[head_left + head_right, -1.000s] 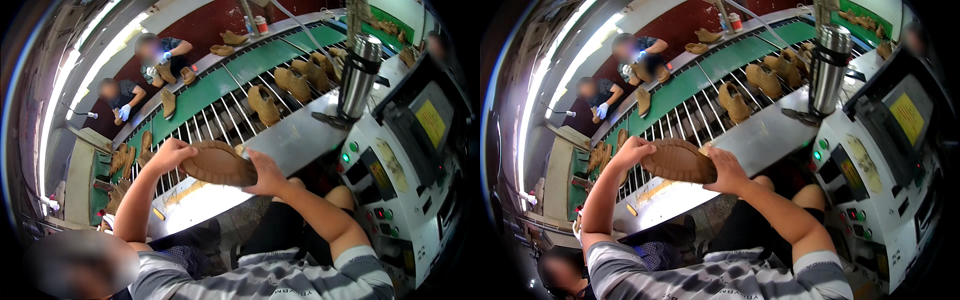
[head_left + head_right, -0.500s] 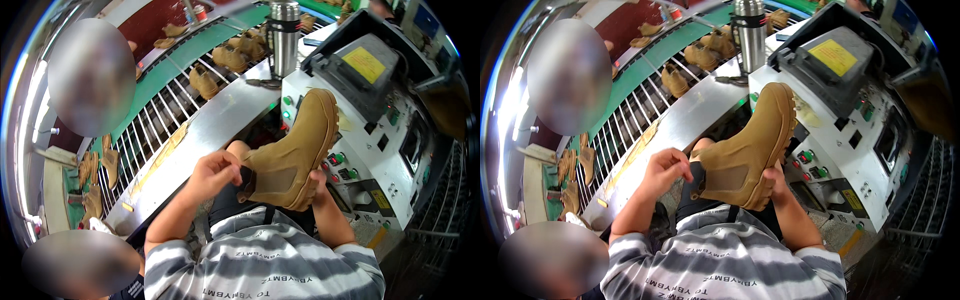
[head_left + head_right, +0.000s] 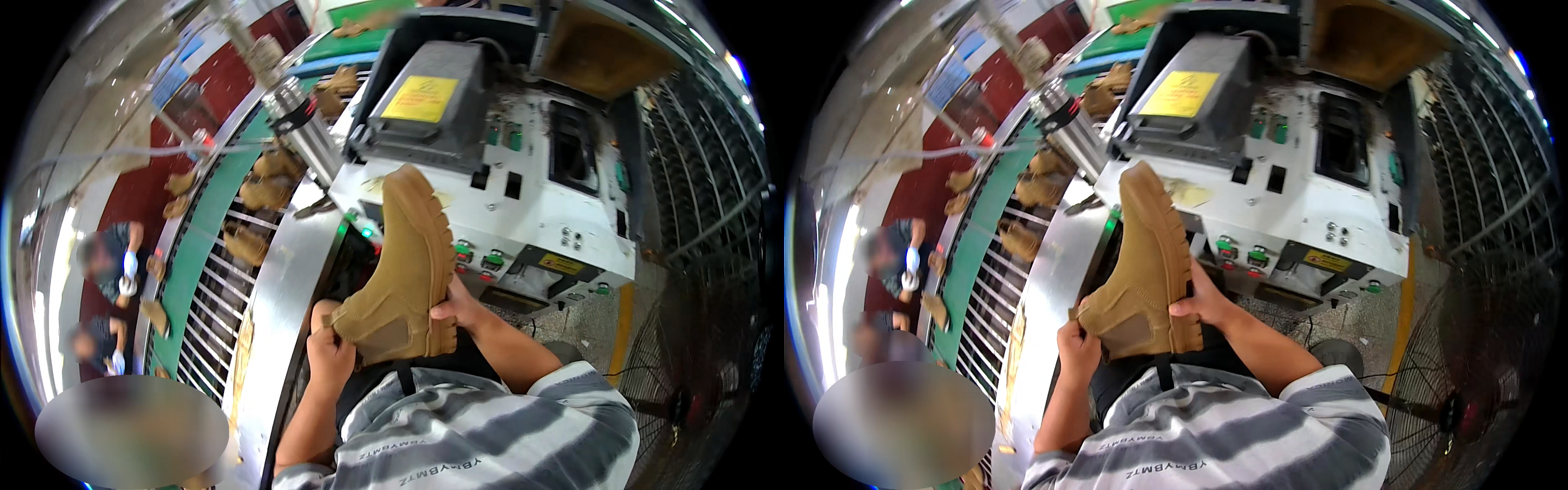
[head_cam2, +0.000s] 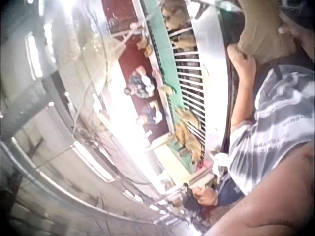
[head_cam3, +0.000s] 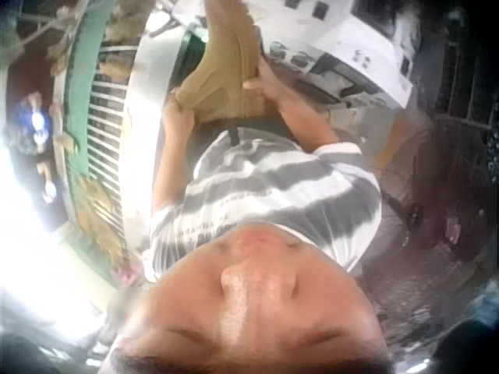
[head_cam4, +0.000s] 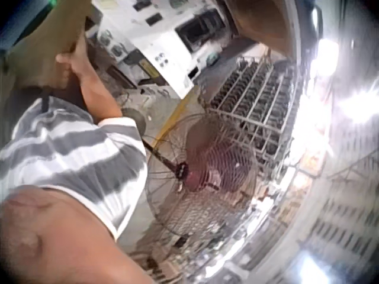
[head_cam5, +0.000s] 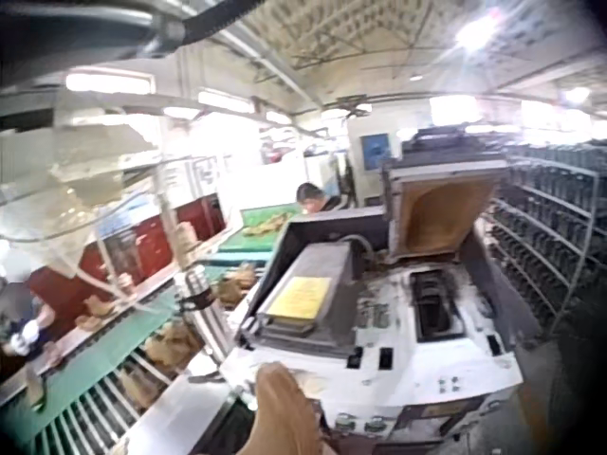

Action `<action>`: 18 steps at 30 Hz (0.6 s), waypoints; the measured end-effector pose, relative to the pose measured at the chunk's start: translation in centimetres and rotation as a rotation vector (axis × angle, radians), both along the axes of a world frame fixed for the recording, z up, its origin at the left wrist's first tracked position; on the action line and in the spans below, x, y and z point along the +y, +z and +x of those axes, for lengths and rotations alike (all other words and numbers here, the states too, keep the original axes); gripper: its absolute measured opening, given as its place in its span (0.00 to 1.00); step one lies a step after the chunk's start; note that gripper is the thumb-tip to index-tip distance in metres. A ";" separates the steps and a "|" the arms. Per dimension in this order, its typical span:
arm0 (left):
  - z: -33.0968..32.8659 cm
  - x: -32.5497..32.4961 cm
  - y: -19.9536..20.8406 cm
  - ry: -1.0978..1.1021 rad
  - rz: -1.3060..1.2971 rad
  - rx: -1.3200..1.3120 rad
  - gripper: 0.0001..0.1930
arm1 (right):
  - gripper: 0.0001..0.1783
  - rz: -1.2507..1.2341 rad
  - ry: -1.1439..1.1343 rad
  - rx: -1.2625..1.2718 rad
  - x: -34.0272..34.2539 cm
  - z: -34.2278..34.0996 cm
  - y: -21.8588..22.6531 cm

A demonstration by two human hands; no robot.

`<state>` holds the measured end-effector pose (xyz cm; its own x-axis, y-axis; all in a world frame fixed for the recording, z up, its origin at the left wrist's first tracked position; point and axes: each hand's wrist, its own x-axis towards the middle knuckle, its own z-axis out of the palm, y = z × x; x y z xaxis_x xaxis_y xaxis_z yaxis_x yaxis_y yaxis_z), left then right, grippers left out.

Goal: The person picks up shoes from a conveyor belt, places them into a heat-setting machine, and returns them to the belt.

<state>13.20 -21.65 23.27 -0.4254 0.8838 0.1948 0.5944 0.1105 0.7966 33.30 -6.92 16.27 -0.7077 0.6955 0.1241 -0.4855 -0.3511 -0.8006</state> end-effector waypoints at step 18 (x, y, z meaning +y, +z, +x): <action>4.3 8.5 -1.8 -0.766 -0.023 -0.565 0.25 | 0.79 0.701 -0.099 -0.685 3.2 8.7 8.1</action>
<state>17.53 -13.15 21.43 0.2450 0.9624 0.1171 0.0393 -0.1305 0.9907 41.96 -3.75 24.39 -0.7229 0.6811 0.1159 0.1600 0.3282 -0.9310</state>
